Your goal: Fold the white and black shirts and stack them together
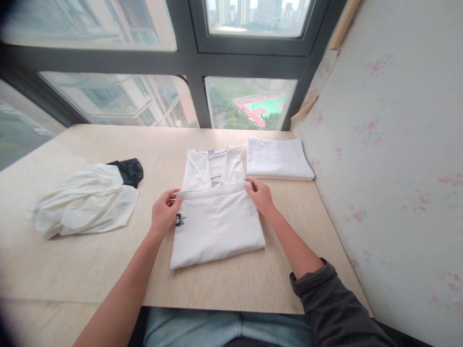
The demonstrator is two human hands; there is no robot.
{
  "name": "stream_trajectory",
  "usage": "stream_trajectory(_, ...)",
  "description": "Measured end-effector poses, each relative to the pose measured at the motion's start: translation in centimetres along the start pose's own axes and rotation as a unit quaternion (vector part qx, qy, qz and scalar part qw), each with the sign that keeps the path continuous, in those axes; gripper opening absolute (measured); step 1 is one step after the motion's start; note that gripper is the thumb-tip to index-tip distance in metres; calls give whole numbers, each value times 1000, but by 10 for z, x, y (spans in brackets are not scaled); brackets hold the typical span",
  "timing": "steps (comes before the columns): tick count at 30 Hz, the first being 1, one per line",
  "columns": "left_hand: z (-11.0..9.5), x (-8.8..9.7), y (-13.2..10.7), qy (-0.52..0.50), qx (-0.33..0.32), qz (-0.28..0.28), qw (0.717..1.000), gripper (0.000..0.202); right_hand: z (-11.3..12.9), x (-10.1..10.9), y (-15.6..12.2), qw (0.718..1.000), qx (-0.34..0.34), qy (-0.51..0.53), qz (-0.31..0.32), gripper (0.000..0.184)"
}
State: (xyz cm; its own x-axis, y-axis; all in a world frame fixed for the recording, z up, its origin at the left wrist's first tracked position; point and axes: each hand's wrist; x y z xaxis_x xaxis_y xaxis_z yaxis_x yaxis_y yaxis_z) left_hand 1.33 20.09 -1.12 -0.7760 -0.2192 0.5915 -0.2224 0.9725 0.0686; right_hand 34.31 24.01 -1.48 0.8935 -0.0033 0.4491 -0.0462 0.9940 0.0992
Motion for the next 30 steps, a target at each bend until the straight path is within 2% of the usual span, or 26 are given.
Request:
stream_trajectory(3, 2, -1, 0, 17, -5, -11, 1000, 41, -6, -2, 8, 999, 18, -26, 0, 43)
stream_trajectory(6, -4, 1, -5, 47, -17, -13, 999, 44, -3, -1, 7, 993, 42, -112, -6, 46)
stream_trajectory(9, -21, -2, -19, 144, -104, -13, 984, 50, 8, -1, -5, 970, 129, -206, -29, 47)
stream_trajectory(11, -34, -10, -30, 230, -188, 16, 955, 49, 16, -6, -18, 949, 196, -248, 16, 46)
stream_trajectory(13, -44, -24, -40, 294, -244, 67, 922, 50, 21, -16, -29, 924, 234, -290, 91, 45)
stream_trajectory(16, -47, -46, -47, 345, -264, 133, 891, 54, 19, -32, -37, 895, 214, -359, 157, 48)
stream_trajectory(19, -41, -58, -46, 360, -252, 149, 886, 58, 12, -41, -39, 886, 174, -395, 170, 51)
stream_trajectory(24, -36, -54, -50, 375, -252, 148, 880, 59, 11, -39, -45, 884, 173, -401, 167, 50)
stream_trajectory(30, -36, -43, -84, 379, -263, 146, 875, 58, 12, -38, -77, 884, 191, -393, 169, 52)
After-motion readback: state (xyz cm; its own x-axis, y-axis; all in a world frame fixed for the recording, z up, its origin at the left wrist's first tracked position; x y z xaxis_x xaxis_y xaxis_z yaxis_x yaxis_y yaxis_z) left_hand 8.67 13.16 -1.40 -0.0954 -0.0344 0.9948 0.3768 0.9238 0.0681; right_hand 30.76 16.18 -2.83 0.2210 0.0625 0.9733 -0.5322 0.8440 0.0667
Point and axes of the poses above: each hand's wrist, its own y-axis towards the middle knuckle, its own x-axis out of the back of the hand, z = x × y, and after that the axes turned 4 degrees about z, right-handed
